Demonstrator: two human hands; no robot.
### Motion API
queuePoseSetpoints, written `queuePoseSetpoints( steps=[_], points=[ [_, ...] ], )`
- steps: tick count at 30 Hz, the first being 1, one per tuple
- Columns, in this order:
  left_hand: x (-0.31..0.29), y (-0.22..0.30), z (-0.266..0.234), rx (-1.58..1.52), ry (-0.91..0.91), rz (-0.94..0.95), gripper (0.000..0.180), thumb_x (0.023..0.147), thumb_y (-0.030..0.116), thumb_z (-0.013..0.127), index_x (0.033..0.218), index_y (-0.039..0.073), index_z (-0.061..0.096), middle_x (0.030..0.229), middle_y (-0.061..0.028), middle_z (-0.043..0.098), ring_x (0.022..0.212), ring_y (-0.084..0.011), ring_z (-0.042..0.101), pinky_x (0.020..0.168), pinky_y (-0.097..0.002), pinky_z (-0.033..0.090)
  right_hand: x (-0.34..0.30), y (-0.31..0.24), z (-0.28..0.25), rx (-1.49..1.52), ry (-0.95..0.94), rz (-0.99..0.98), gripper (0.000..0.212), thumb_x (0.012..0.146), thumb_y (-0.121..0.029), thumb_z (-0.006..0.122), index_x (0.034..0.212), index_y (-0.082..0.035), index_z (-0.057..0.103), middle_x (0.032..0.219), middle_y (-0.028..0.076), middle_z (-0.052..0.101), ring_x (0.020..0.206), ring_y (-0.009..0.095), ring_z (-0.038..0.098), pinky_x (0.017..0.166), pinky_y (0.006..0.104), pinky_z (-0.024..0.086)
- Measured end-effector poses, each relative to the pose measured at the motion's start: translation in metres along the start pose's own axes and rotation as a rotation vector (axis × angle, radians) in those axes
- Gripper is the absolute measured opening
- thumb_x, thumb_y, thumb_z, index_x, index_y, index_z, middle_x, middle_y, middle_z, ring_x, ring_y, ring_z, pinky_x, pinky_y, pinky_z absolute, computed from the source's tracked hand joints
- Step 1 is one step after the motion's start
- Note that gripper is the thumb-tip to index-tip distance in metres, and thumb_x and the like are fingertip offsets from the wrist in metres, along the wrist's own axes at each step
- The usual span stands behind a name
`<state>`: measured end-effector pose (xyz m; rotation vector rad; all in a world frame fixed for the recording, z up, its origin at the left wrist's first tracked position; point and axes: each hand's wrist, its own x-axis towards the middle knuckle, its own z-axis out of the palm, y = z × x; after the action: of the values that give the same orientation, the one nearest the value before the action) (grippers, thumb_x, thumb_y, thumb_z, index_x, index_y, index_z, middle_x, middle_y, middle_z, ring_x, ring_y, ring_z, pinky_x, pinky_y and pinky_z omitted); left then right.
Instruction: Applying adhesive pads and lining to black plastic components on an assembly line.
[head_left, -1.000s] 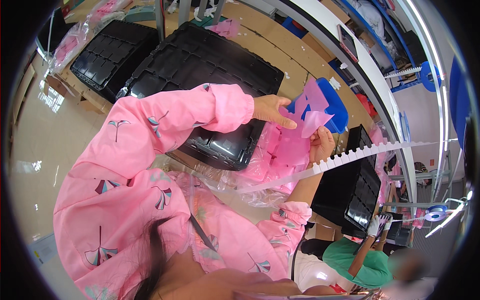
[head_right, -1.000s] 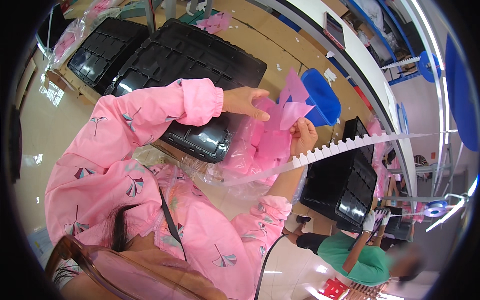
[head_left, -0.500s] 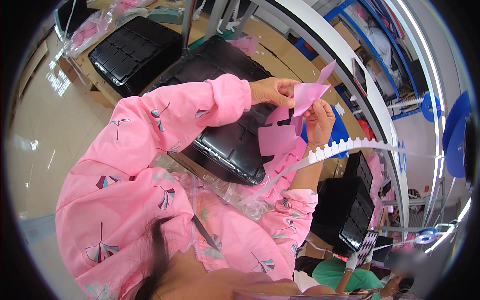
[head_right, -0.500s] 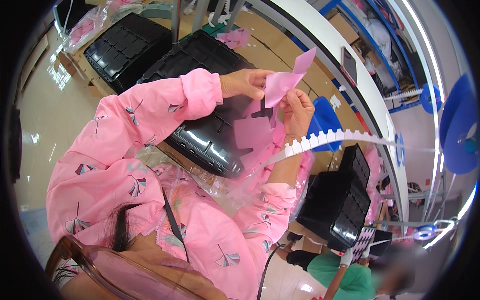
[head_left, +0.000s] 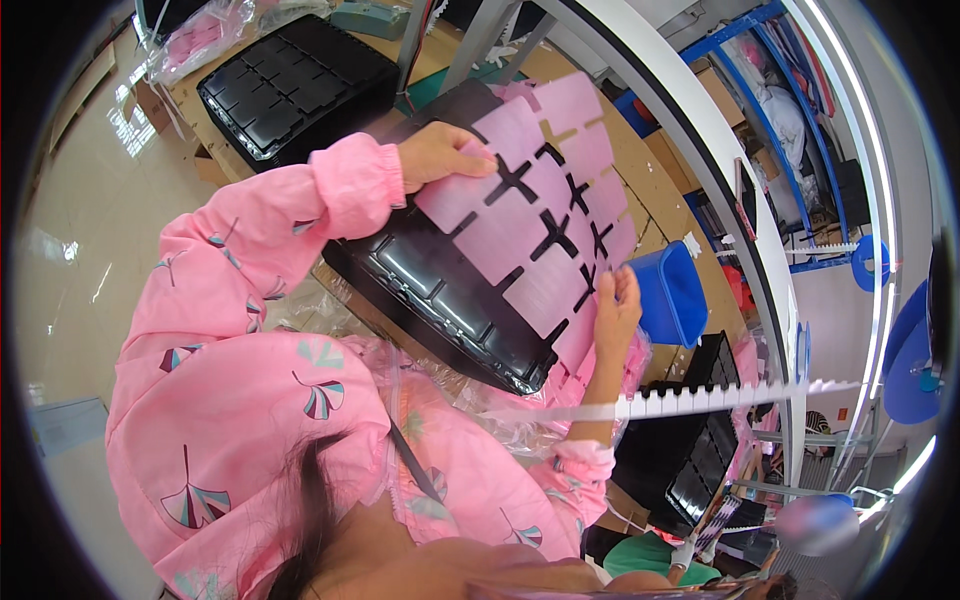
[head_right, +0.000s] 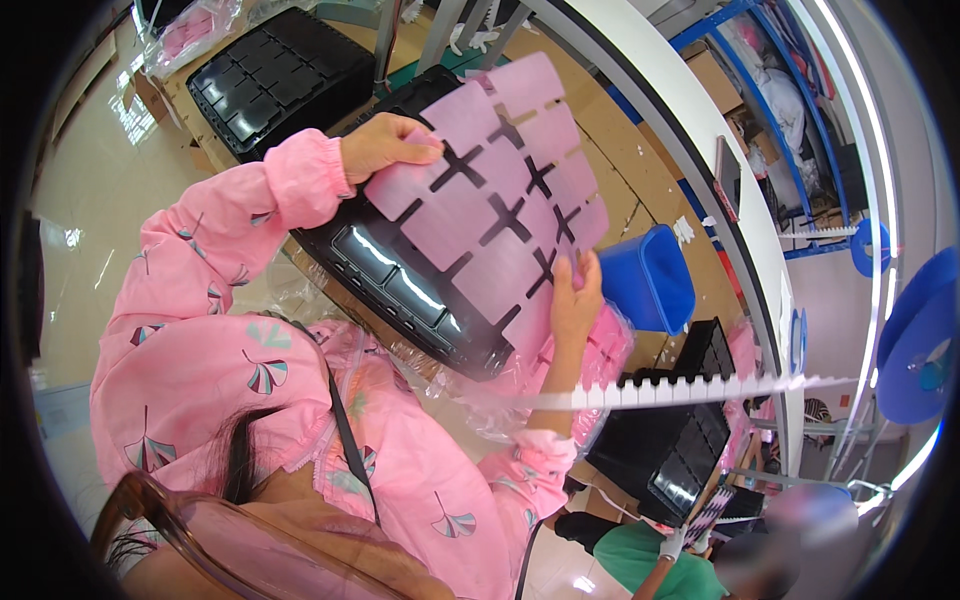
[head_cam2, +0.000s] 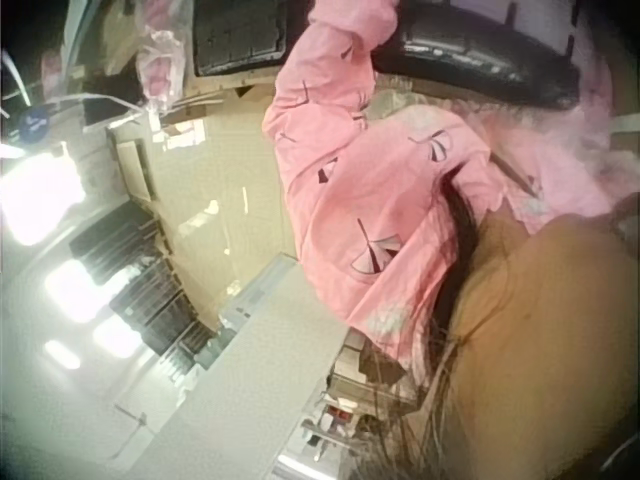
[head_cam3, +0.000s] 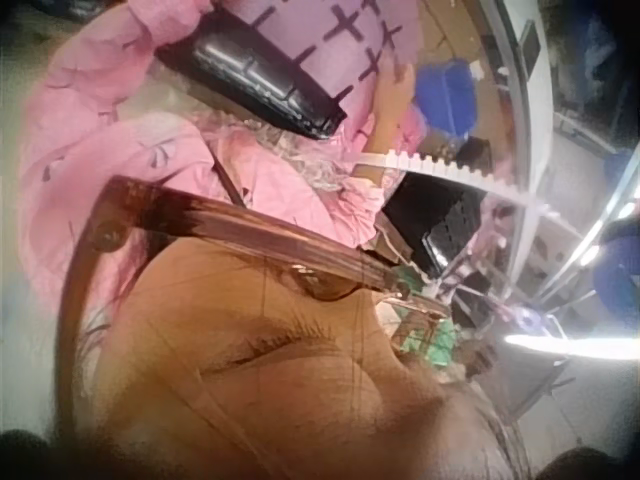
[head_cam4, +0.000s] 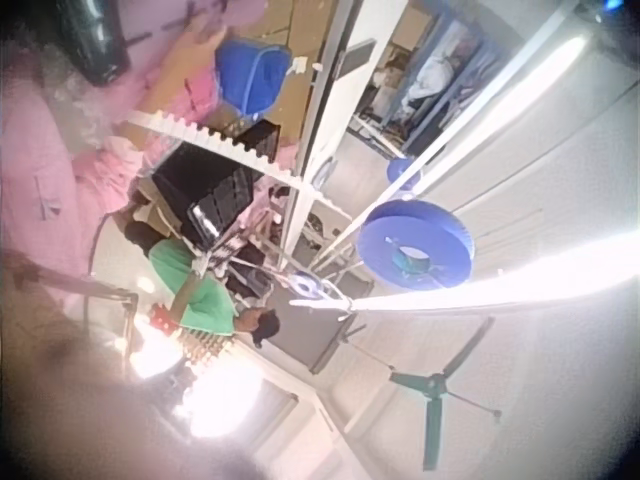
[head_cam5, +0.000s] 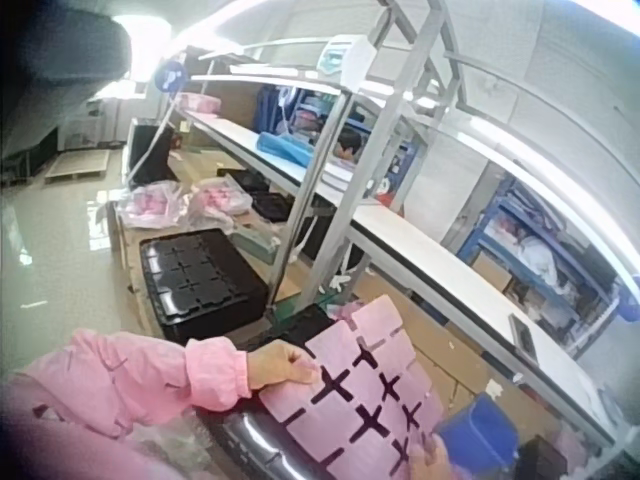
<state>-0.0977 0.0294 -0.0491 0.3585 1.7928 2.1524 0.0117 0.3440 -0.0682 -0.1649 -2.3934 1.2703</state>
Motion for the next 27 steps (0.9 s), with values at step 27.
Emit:
queuePoseSetpoints(
  steps=[27],
  points=[
    [-0.061, 0.002, -0.055, 0.251, 0.065, -0.105, 0.069, 0.072, 0.0, 0.063, 0.131, -0.001, 0.027, 0.086, -0.0114, 0.061, 0.067, -0.0107, 0.057, 0.06, -0.0224, 0.047, -0.075, -0.025, 0.014, -0.293, -0.056, 0.151, 0.049, 0.074, -0.012, 0.065, 0.119, -0.002, 0.048, 0.066, 0.004, 0.056, 0.057, 0.01, 0.052, 0.055, 0.0236, 0.042]
  ],
)
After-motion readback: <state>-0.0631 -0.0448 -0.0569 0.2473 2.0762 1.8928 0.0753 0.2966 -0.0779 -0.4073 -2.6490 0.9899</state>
